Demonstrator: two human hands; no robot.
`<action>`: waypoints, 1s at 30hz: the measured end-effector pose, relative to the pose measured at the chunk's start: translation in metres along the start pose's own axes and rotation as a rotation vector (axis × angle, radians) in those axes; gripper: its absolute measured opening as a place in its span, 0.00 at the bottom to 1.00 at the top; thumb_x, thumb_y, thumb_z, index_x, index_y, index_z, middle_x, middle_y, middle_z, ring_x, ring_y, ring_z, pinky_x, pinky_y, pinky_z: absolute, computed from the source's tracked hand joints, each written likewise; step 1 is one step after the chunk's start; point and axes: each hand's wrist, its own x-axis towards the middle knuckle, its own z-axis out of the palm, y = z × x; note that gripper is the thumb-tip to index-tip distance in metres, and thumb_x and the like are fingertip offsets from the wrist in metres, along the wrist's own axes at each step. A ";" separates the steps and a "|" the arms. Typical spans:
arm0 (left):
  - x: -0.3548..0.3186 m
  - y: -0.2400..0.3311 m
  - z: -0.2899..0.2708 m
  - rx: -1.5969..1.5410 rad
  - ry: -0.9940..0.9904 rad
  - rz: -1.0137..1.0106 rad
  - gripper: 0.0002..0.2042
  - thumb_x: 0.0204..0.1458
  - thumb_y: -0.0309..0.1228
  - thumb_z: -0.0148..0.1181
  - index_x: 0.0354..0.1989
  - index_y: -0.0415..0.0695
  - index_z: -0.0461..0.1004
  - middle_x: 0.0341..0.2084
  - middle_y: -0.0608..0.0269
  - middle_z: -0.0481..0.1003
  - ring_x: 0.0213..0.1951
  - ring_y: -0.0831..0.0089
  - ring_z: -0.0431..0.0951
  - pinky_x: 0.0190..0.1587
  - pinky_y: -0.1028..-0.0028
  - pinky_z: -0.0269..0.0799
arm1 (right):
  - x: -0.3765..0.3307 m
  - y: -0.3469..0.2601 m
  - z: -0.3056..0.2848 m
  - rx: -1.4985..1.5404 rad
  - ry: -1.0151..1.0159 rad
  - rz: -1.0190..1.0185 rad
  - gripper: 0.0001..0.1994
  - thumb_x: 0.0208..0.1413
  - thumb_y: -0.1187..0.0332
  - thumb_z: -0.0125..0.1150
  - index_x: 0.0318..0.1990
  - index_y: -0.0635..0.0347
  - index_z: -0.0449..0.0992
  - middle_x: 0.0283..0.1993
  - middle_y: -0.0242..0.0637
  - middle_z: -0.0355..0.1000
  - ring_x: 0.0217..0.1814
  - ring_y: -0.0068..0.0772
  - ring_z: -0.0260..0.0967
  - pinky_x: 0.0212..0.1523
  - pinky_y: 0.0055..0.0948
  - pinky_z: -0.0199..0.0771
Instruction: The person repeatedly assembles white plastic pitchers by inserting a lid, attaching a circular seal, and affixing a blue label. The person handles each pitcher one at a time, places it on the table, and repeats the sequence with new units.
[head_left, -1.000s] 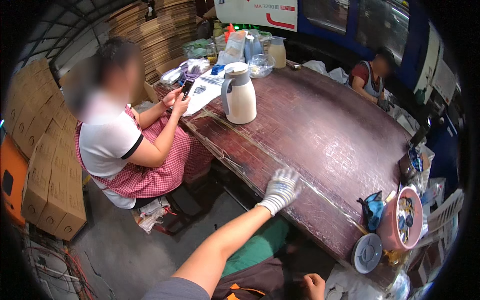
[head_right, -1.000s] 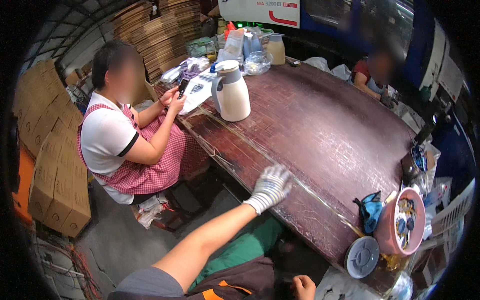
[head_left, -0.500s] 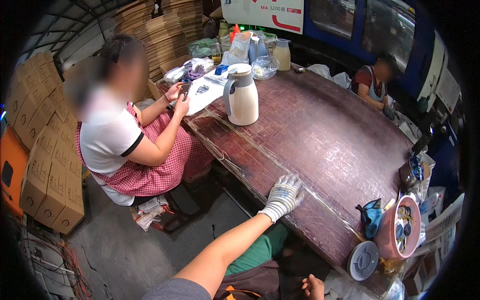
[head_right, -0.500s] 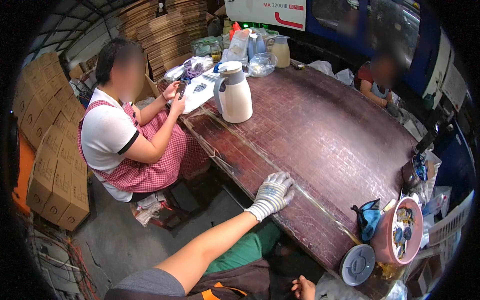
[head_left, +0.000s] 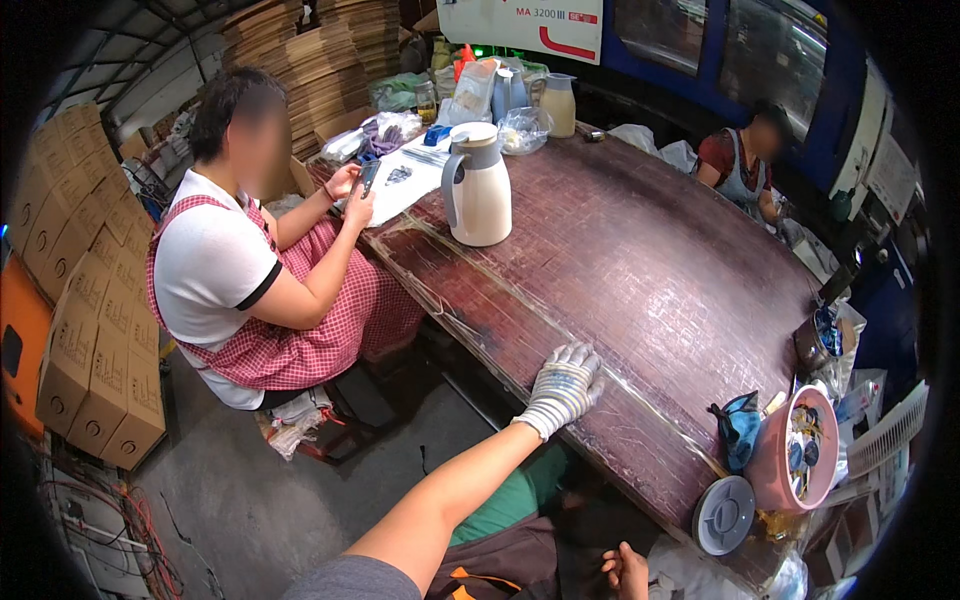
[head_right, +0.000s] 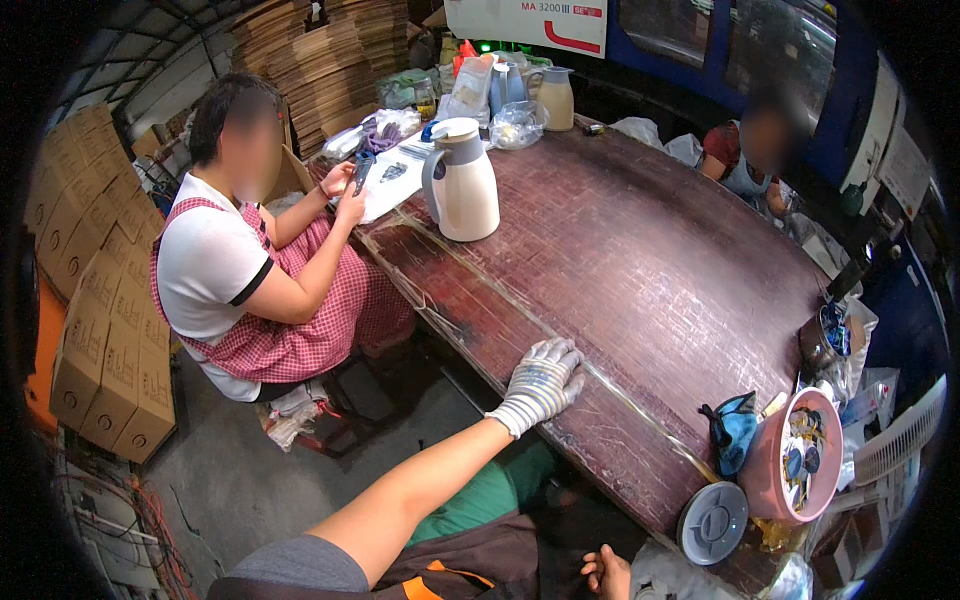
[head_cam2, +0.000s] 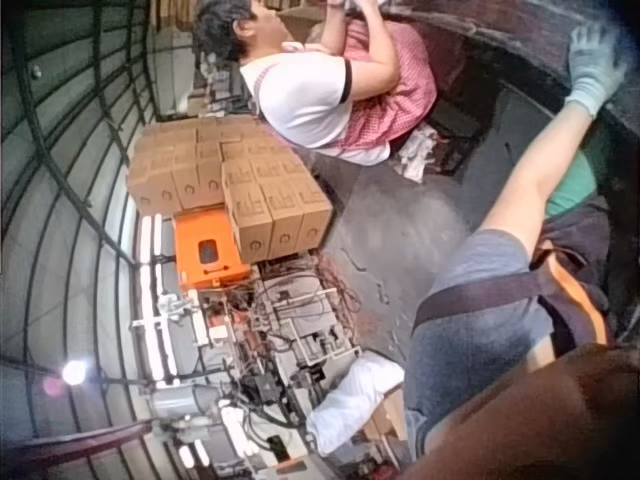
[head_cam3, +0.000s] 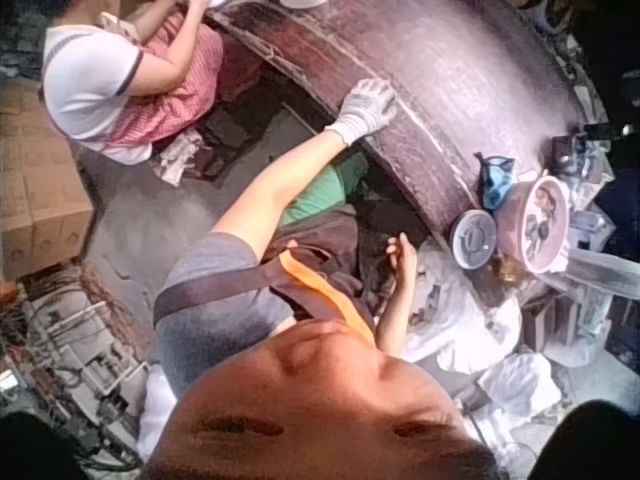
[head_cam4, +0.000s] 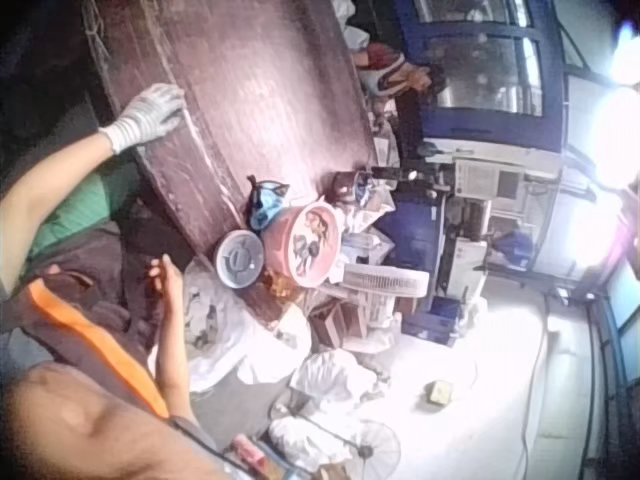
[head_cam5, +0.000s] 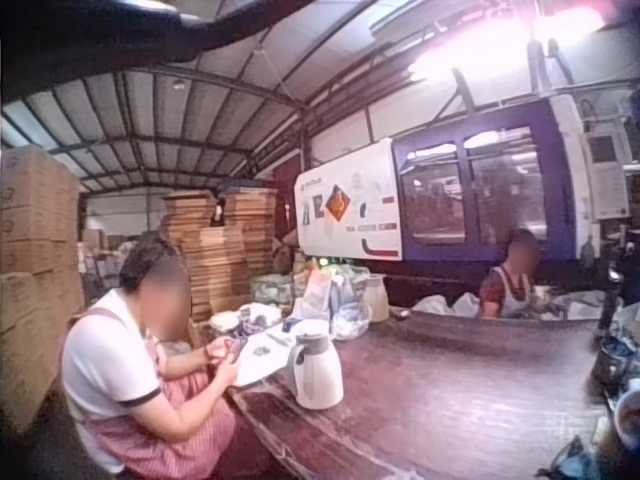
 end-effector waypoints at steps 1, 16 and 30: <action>0.000 0.000 0.000 -0.002 0.003 0.001 0.18 0.50 0.40 0.59 0.47 0.44 0.73 0.52 0.51 0.70 0.58 0.55 0.66 0.63 0.58 0.57 | 0.001 0.000 0.000 -0.004 0.012 0.005 0.20 0.62 0.49 0.52 0.34 0.58 0.78 0.18 0.28 0.72 0.09 0.17 0.53 0.10 0.19 0.46; -0.002 -0.002 0.003 -0.014 -0.009 -0.014 0.19 0.50 0.41 0.59 0.48 0.43 0.73 0.53 0.51 0.70 0.59 0.56 0.66 0.64 0.58 0.56 | 0.007 0.002 -0.003 -0.009 -0.010 0.022 0.20 0.62 0.50 0.53 0.33 0.58 0.78 0.19 0.28 0.72 0.08 0.18 0.52 0.09 0.20 0.46; 0.001 0.000 -0.002 0.009 0.064 0.030 0.17 0.50 0.40 0.58 0.45 0.43 0.74 0.51 0.50 0.72 0.56 0.55 0.69 0.62 0.58 0.59 | -0.005 -0.008 -0.006 0.114 -0.130 0.058 0.17 0.63 0.59 0.51 0.35 0.67 0.77 0.23 0.34 0.74 0.13 0.19 0.57 0.15 0.19 0.54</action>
